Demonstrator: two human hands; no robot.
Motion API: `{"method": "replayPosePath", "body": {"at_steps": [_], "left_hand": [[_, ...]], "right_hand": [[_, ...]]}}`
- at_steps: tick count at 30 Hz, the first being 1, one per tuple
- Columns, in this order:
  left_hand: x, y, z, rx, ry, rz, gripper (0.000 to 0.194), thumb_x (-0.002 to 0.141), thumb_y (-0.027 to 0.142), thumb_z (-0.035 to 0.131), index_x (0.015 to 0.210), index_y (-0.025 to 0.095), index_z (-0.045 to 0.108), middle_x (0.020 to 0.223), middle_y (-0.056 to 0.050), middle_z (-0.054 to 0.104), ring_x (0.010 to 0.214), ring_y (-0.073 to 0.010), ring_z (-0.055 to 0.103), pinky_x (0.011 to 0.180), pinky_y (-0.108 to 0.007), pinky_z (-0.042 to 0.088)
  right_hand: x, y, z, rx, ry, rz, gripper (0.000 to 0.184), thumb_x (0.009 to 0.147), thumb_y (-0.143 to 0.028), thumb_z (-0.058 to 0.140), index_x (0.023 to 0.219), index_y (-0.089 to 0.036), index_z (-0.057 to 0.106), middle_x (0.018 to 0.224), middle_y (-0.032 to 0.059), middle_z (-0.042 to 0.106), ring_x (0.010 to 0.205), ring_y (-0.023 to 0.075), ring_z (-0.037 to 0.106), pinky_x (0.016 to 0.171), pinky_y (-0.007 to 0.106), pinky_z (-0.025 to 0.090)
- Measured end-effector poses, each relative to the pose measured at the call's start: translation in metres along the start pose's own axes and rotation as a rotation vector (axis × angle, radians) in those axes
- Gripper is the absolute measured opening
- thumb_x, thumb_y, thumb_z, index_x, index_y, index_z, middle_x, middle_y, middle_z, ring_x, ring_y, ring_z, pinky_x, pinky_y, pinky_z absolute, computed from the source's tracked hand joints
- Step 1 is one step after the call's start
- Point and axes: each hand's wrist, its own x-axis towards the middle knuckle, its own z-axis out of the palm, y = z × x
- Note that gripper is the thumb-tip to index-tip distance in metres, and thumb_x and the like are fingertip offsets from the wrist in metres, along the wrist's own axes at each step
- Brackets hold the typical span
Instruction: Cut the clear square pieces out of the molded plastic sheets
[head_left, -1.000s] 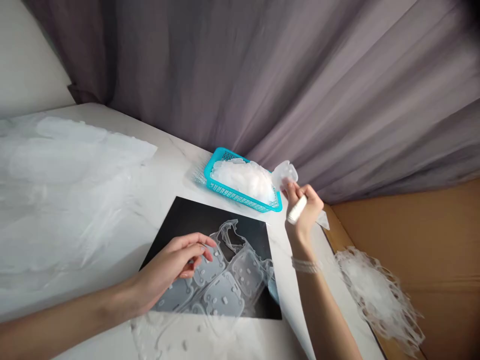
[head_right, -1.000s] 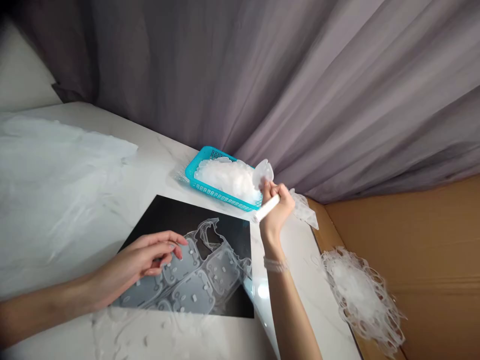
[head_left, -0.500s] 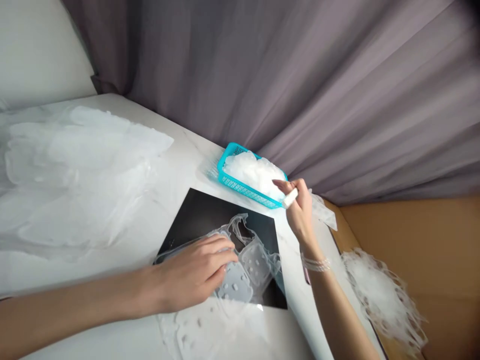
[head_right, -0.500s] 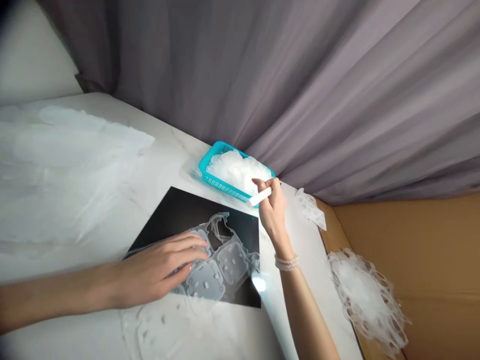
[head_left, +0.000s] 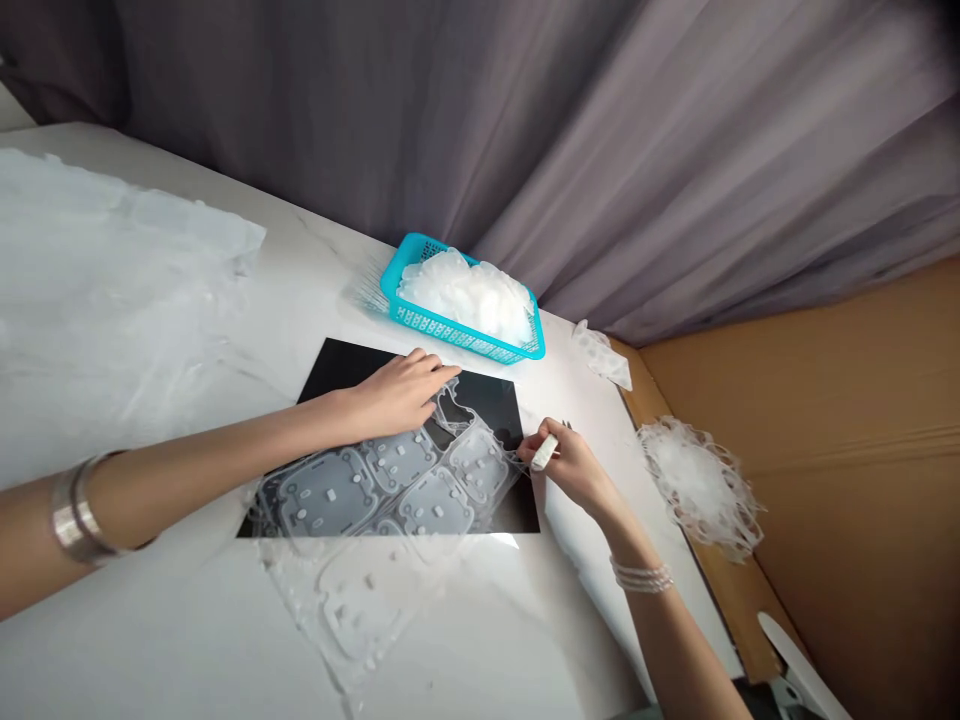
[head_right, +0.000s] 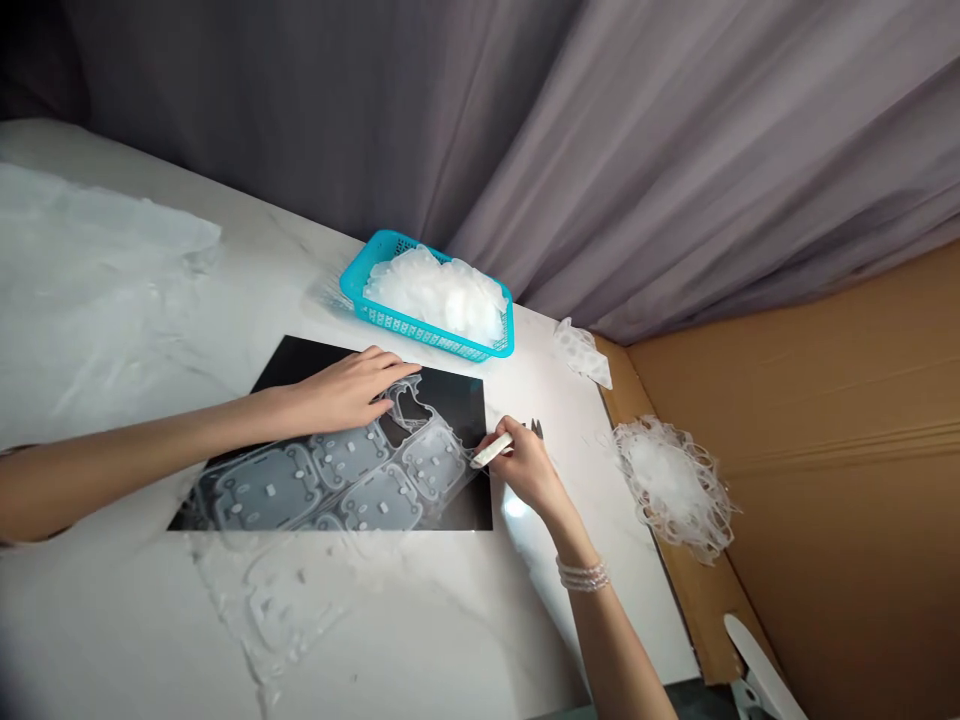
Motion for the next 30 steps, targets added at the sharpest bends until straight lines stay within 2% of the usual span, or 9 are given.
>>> {"method": "replayPosePath", "body": {"at_steps": [4,6,8,11,14,19,23,27,30], "left_hand": [[0.022,-0.005,0.002,-0.004,-0.074,0.039,0.029,0.078,0.018,0.056,0.103,0.018,0.071,0.101,-0.010,0.069,0.095,-0.0259,0.062,0.079,-0.032,0.045],[0.024,-0.002,-0.001,0.022,-0.078,0.040,0.016,0.079,0.018,0.055,0.083,0.020,0.070,0.087,-0.007,0.069,0.081,-0.0226,0.063,0.070,-0.029,0.042],[0.022,0.003,-0.008,0.075,-0.013,0.002,0.021,0.087,0.018,0.047,0.086,0.018,0.068,0.086,-0.009,0.069,0.078,-0.0239,0.062,0.070,-0.032,0.041],[0.019,0.011,-0.016,0.178,0.140,-0.091,0.034,0.096,0.019,0.032,0.105,0.015,0.064,0.093,-0.016,0.067,0.087,-0.0293,0.062,0.079,-0.039,0.040],[0.019,0.014,-0.019,0.330,0.182,-0.139,0.034,0.097,0.019,0.033,0.119,0.014,0.059,0.093,-0.016,0.066,0.087,-0.0298,0.063,0.077,-0.038,0.042],[0.003,0.021,-0.015,0.428,0.120,-0.106,0.054,0.095,0.016,0.039,0.148,0.010,0.034,0.117,-0.021,0.063,0.103,-0.0325,0.061,0.084,-0.041,0.045],[-0.039,0.056,0.005,0.307,-0.031,0.001,0.045,0.098,0.021,0.037,0.139,0.008,0.049,0.131,-0.025,0.057,0.118,-0.0397,0.054,0.094,-0.051,0.042],[-0.079,0.092,0.036,0.192,-0.140,0.099,0.058,0.094,0.042,0.050,0.143,0.009,0.047,0.150,-0.027,0.041,0.136,-0.0518,0.034,0.106,-0.070,0.023],[-0.090,0.097,0.045,0.167,-0.155,0.072,0.066,0.094,0.048,0.048,0.148,0.010,0.041,0.154,-0.025,0.035,0.139,-0.0525,0.028,0.109,-0.072,0.012]], "right_hand": [[-0.008,-0.015,-0.001,0.131,-0.013,0.030,0.034,0.074,-0.031,0.069,0.076,-0.024,0.036,0.075,-0.0007,0.068,0.062,0.0162,0.064,0.057,0.031,0.054],[-0.009,-0.024,0.000,0.255,0.050,0.022,0.038,0.074,-0.033,0.071,0.079,-0.025,0.034,0.078,-0.0010,0.065,0.070,0.0185,0.067,0.059,0.033,0.057],[-0.009,-0.031,0.002,0.330,0.179,-0.031,0.039,0.076,-0.033,0.071,0.079,-0.025,0.032,0.081,-0.0004,0.063,0.077,0.0202,0.068,0.059,0.032,0.057],[-0.002,-0.029,0.010,0.151,0.447,-0.149,0.034,0.080,-0.029,0.067,0.075,-0.024,0.034,0.081,0.0009,0.062,0.077,0.0179,0.064,0.063,0.031,0.053],[0.008,-0.017,0.018,-0.031,0.536,-0.169,0.028,0.082,-0.029,0.064,0.076,-0.024,0.037,0.083,0.0026,0.064,0.075,0.0174,0.060,0.063,0.030,0.050],[0.008,-0.013,0.016,0.118,0.461,-0.128,0.029,0.095,-0.052,0.046,0.088,-0.025,0.039,0.094,0.0041,0.065,0.075,0.0166,0.062,0.055,0.026,0.050],[-0.002,-0.030,0.014,0.296,0.161,-0.139,0.039,0.098,-0.060,0.033,0.107,-0.025,0.050,0.077,-0.0009,0.058,0.064,0.0147,0.060,0.047,0.022,0.047],[-0.004,-0.042,0.027,0.206,0.012,-0.193,0.044,0.099,-0.054,0.040,0.102,-0.020,0.067,0.080,0.0016,0.060,0.061,0.0115,0.058,0.050,0.023,0.048],[-0.003,-0.040,0.041,0.159,-0.048,-0.252,0.036,0.097,-0.047,0.050,0.094,-0.017,0.071,0.083,0.0032,0.066,0.060,0.0110,0.060,0.057,0.025,0.050]]}}
